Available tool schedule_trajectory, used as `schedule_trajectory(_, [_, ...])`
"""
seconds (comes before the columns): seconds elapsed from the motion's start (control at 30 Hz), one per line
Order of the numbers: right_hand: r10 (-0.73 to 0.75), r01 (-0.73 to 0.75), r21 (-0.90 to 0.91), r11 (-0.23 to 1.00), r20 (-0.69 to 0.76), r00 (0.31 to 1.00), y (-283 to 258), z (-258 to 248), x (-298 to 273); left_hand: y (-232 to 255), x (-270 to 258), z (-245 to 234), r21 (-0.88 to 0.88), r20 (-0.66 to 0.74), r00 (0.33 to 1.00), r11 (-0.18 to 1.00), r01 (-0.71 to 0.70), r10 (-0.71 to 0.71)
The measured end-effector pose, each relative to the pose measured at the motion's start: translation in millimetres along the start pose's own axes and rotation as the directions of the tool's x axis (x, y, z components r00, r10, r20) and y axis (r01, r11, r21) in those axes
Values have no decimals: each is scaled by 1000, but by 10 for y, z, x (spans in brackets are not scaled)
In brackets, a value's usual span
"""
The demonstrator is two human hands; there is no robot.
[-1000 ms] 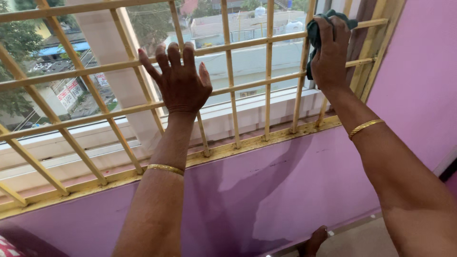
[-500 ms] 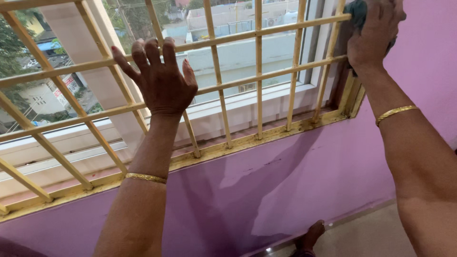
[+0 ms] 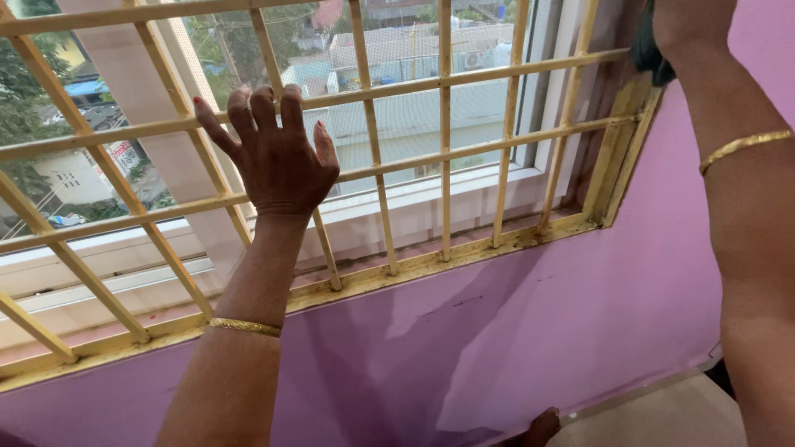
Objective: The person wipes the yellow metal window grille with a green cloth, moving methodically across the bars. The person uses both hands to hold the cloth and wipe the grille, focusing on different sections throughout the clip.
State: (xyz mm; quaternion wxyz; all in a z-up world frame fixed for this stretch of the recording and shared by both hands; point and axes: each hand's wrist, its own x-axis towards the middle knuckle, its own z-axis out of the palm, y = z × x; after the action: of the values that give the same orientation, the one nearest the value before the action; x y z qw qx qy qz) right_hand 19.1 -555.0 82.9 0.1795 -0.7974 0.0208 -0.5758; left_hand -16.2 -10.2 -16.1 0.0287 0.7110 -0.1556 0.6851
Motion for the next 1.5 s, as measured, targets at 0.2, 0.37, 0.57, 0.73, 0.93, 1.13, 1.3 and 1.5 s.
schedule_trajectory(0.2, [254, -254, 5, 967, 47, 966, -320, 354, 28, 6, -10, 0, -9, 6, 1000, 1000, 8, -8])
schedule_trajectory(0.37, [-32, 60, 126, 990, -217, 976, -535, 674, -45, 33, 41, -43, -4, -4, 1000, 1000, 21, -21])
schedule_trajectory(0.57, [-485, 561, 128, 818, -371, 792, -1344, 510, -486, 50, 57, -83, -11, 15, 999, 999, 48, -48])
schedule_trajectory(0.73, [-536, 648, 238, 724, -397, 745, -2251, 531, -619, 59, 83, -90, -15, 21, 998, 998, 60, -60])
schedule_trajectory(0.93, [-670, 718, 95, 690, -292, 682, -3019, 445, -892, 88, 105, -159, -24, 27, 996, 996, 81, -80])
schedule_trajectory(1.13, [-679, 749, 163, 642, -332, 655, -3548, 606, -982, 85, 106, -162, -49, 21, 994, 993, 108, -107])
schedule_trajectory(1.3, [-722, 796, 241, 556, -334, 606, -4282, 960, -1053, 26, 53, -81, -167, -10, 996, 982, 91, -94])
schedule_trajectory(1.5, [-750, 758, 556, 343, -324, 577, -4869, 857, -979, -122, -144, -163, -447, -42, 985, 885, 130, -166])
